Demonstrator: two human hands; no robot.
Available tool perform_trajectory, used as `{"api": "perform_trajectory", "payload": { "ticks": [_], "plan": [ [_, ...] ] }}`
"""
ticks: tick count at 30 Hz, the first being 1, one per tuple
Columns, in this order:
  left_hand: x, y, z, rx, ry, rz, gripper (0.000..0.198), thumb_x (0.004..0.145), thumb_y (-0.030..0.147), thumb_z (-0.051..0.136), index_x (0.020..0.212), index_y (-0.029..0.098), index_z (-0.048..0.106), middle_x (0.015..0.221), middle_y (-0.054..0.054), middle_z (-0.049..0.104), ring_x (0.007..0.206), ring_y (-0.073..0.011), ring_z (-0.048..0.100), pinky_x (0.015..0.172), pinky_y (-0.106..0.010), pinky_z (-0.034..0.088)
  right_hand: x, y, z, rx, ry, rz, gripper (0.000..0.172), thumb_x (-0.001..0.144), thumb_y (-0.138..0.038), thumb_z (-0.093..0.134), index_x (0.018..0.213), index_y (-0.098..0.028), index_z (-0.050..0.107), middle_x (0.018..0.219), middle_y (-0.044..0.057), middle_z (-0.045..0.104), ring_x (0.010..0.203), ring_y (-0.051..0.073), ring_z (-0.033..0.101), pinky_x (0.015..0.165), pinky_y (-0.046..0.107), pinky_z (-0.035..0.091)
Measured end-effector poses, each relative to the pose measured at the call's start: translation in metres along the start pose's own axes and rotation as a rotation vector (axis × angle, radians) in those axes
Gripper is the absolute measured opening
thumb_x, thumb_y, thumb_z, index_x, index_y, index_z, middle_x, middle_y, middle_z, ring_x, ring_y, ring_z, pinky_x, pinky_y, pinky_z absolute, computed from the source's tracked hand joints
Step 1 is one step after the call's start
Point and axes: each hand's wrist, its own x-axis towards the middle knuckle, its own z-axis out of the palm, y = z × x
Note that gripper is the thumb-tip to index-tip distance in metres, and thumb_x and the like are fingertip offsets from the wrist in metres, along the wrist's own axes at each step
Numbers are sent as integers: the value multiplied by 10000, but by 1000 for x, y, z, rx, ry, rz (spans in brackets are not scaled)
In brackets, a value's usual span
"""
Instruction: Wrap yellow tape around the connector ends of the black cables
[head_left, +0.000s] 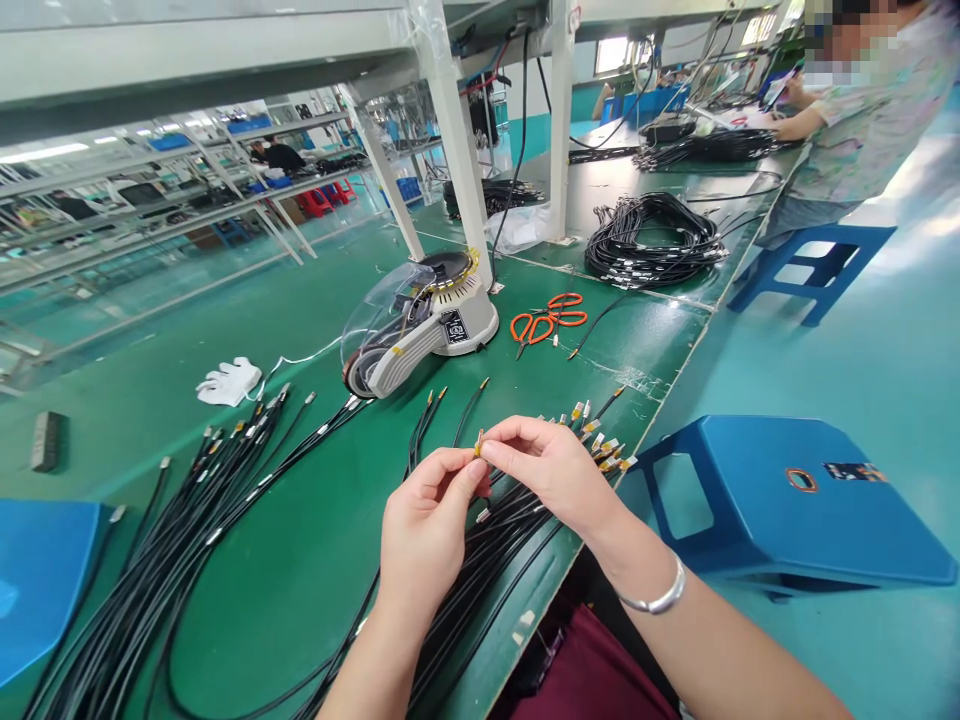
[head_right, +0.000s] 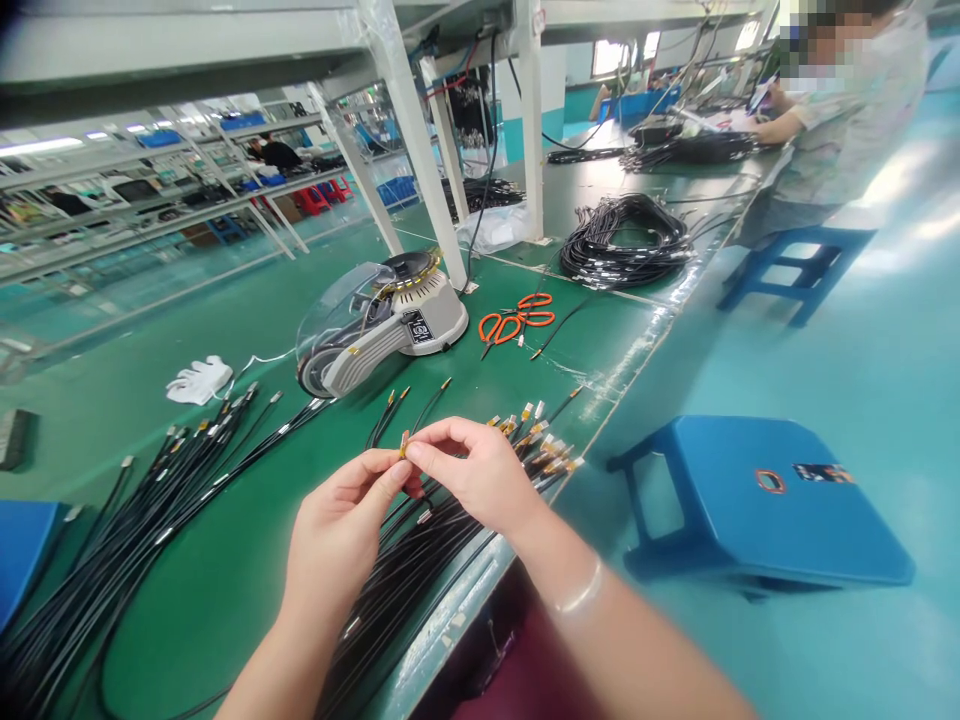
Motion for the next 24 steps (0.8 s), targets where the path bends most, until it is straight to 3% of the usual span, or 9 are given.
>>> {"api": "perform_trajectory", "payload": {
  "ticks": [12,19,24],
  "plan": [
    [1,-14,-2,-208,-50,-46,159,833,307,627,809,162,688,719,-7,673,689,-142,613,724,-261,499,1,2,5,160,28,94,243,712,-354,757,755,-133,665,626,-7,625,587,111,573,623,280,505],
    [5,-8,-8,-109,-111,-57,182,836,311,608,772,153,673,702,-18,660,698,-146,596,741,-263,475,0,2,7,135,36,45,228,727,-328,751,770,-130,645,608,-9,622,582,112,578,642,288,507],
    [9,-9,-12,-308,-242,-118,238,817,343,627,667,159,640,598,-17,606,680,-168,600,749,-300,479,4,7,4,148,-58,31,217,744,-336,741,774,-154,626,606,-24,614,556,118,583,603,293,508]
  ]
}}
